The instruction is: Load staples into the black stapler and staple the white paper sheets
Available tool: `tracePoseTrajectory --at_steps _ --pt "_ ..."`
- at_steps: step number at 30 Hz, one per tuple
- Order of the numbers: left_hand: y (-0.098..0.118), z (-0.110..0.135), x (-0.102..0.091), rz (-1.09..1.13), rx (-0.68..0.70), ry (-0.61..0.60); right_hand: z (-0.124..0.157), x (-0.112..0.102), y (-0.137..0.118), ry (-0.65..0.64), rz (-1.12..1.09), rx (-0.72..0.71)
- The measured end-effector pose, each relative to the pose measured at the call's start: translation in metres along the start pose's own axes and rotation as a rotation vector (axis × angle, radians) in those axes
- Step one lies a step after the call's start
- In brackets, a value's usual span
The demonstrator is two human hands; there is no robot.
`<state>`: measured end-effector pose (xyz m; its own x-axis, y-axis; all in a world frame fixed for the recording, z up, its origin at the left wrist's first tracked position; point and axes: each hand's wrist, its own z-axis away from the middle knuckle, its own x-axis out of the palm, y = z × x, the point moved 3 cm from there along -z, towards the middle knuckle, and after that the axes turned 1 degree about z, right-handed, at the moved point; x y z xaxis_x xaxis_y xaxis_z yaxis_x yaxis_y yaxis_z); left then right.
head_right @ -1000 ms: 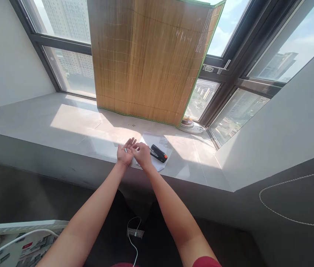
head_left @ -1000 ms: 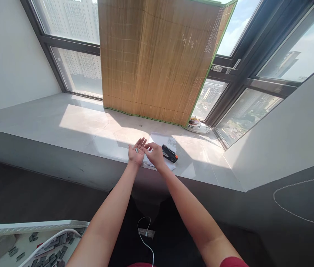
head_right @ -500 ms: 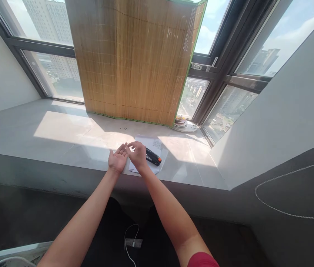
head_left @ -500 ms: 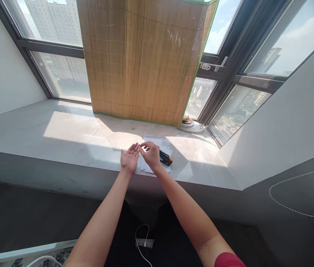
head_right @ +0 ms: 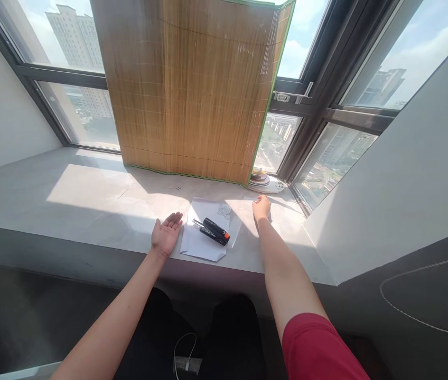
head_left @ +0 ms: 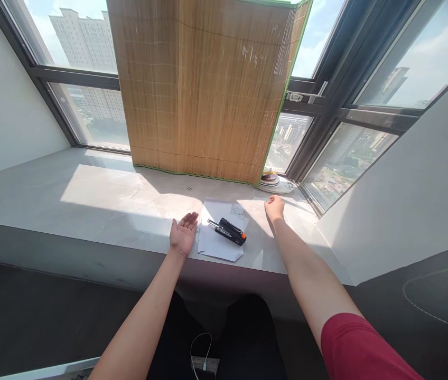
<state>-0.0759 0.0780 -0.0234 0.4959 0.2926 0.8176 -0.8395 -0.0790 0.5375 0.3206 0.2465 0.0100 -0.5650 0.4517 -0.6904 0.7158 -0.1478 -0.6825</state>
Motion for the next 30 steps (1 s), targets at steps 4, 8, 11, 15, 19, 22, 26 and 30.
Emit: tracePoseTrajectory --at_steps 4,8,11,15,19,22,26,30 --pt "0.000 -0.001 -0.002 -0.053 0.021 -0.005 0.004 0.000 -0.001 0.009 -0.022 0.001" --pt "-0.003 -0.003 -0.003 -0.145 0.075 0.004 0.035 -0.011 0.002 0.032 0.052 -0.009" --pt "-0.007 -0.013 0.000 -0.306 0.143 0.064 0.084 -0.010 0.011 -0.145 0.107 -0.075" --pt "0.006 -0.050 0.016 -0.832 0.289 0.246 0.141 -0.008 0.009 -0.189 0.426 -0.324" --pt "0.042 -0.108 0.044 -1.694 0.611 0.106 0.153 -0.007 -0.003 -0.222 0.587 -0.345" --pt "0.058 -0.147 0.052 -2.120 0.574 -0.145 0.150 -0.007 -0.008 -0.225 0.609 -0.339" --pt "0.060 -0.175 0.052 -2.086 0.511 -0.260 0.149 -0.007 -0.008 -0.226 0.613 -0.329" --pt "0.046 -0.175 0.049 -1.947 0.515 -0.228 0.150 -0.007 -0.009 -0.235 0.606 -0.328"
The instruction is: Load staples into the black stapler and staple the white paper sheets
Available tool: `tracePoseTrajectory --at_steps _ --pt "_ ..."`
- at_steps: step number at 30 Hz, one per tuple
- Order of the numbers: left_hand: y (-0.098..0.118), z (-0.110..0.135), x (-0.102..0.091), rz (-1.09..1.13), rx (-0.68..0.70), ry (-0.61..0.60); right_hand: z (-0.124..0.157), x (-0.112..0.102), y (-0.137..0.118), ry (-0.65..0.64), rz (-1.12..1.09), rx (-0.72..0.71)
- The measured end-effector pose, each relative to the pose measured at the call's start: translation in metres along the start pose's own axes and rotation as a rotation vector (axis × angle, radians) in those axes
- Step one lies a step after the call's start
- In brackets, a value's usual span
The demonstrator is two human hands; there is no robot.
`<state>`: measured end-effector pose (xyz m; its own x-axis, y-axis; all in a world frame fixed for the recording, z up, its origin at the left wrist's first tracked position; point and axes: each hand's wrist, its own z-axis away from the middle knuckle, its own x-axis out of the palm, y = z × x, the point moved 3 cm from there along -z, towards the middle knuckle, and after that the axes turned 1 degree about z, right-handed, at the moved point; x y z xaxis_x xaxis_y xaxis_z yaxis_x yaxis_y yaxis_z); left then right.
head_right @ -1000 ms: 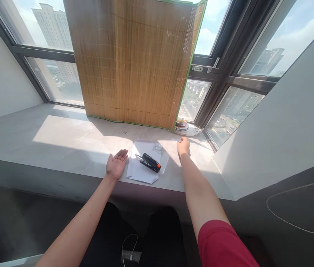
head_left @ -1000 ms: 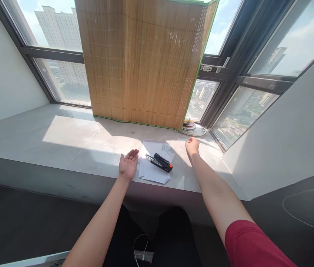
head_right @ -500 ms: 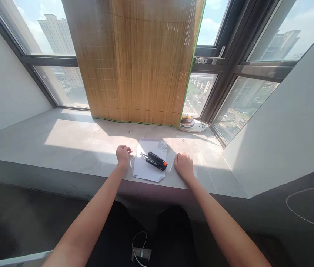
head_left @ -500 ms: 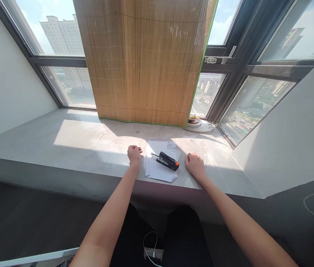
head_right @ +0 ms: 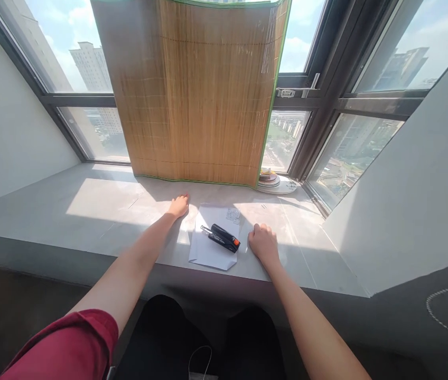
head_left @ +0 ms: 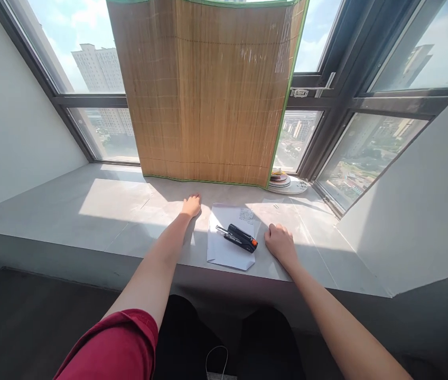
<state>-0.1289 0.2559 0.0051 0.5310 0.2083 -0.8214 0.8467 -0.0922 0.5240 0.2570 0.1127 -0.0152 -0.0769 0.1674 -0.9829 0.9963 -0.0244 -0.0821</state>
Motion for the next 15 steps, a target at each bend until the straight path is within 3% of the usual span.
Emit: tracePoseTrajectory --at_steps 4,9,15 --pt "0.003 0.026 0.002 0.184 -0.057 0.132 -0.001 0.000 0.001 -0.001 -0.014 0.004" --pt "0.014 0.075 -0.002 0.364 -0.088 0.291 0.000 0.002 0.002 0.027 -0.038 -0.002" --pt "0.031 0.127 -0.005 0.326 -0.075 0.301 -0.001 0.001 0.005 0.037 -0.102 -0.003"
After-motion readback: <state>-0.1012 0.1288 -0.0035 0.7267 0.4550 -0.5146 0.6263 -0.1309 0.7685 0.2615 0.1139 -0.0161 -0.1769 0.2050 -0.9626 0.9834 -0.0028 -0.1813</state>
